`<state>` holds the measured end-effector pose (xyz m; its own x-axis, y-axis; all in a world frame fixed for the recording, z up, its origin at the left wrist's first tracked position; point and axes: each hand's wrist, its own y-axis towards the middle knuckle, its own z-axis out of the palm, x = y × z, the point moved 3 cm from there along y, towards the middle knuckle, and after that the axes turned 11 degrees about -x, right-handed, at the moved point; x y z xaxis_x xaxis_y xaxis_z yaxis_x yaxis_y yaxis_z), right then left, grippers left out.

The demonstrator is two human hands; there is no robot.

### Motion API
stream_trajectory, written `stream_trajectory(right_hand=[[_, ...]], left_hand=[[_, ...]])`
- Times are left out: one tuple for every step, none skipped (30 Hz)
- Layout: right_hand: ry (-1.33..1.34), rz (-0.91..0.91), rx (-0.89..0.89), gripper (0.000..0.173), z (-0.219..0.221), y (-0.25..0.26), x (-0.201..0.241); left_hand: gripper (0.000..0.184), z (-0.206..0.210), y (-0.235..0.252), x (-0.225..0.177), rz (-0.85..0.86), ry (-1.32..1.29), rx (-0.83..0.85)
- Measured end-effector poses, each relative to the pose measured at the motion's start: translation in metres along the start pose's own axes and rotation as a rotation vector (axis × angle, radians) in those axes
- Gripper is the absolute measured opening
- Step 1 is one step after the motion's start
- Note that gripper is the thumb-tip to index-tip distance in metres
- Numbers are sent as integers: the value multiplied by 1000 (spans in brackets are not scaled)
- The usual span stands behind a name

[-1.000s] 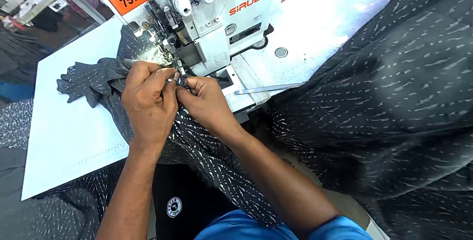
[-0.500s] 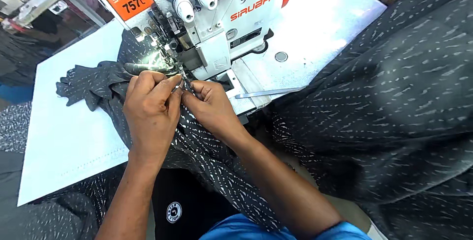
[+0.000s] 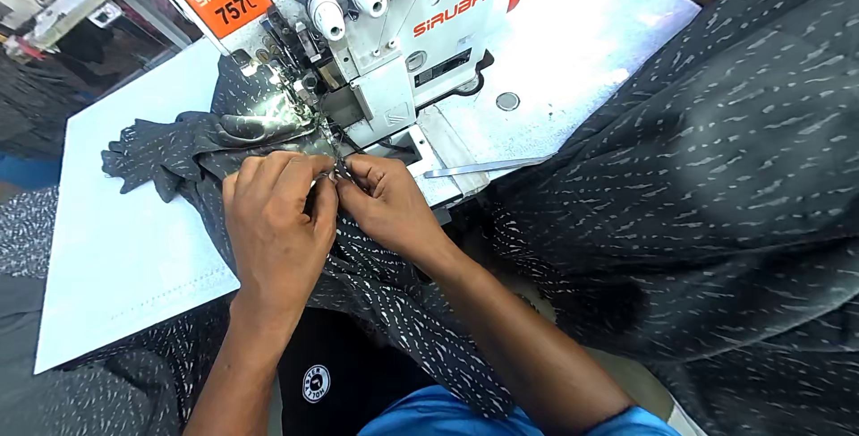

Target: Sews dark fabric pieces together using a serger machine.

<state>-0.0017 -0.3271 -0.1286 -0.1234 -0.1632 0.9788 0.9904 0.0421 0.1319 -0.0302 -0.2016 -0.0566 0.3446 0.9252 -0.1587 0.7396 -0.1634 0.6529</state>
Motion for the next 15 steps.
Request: stream_trajectory(right_hand=[[-22,-15,9,16,-2,-2,0],[-40,-27,14,16,-5,-5,1],[-53,-35,16,15,-8,-8,1],[-63,-43,18,15,-11,-11,2],[-64,-42,18,15,-15,-15,2],[-61,-33,17,15,-19,-18,3],[-58,-23,16,16,-22,-21,3],[-56,-16,21,16,-24,-24,4],[-50,-8,28,16,-26,-26,4],[-40,-2,40,16,-27,-28,5],[-28,5,52,16,-28,-29,5],[-14,14,61,16,-28,-30,6],[-5,23,67,16,-28,-30,6],[-1,29,72,15,-29,-30,6],[1,34,73,15,-29,-30,7]], left_hand=[[17,-1,-4,-2,-30,-27,5],[17,-3,-9,-4,-80,-63,18],[18,-4,-15,-4,-151,-110,32],[18,-4,-21,-5,-231,-167,38],[18,-3,-27,-6,-302,-222,32],[19,-3,-33,-7,-345,-256,16],[18,-3,-39,-9,-340,-252,-14],[17,-3,-44,-13,-287,-214,-59],[16,-3,-48,-16,-208,-166,-106],[16,-2,-53,-19,-142,-126,-137],[17,-1,-56,-20,-98,-89,-145],[20,-1,-58,-21,-71,-61,-141],[22,-1,-60,-22,-58,-43,-138],[22,-1,-60,-22,-48,-35,-139],[20,-2,-59,-21,-41,-34,-146]])
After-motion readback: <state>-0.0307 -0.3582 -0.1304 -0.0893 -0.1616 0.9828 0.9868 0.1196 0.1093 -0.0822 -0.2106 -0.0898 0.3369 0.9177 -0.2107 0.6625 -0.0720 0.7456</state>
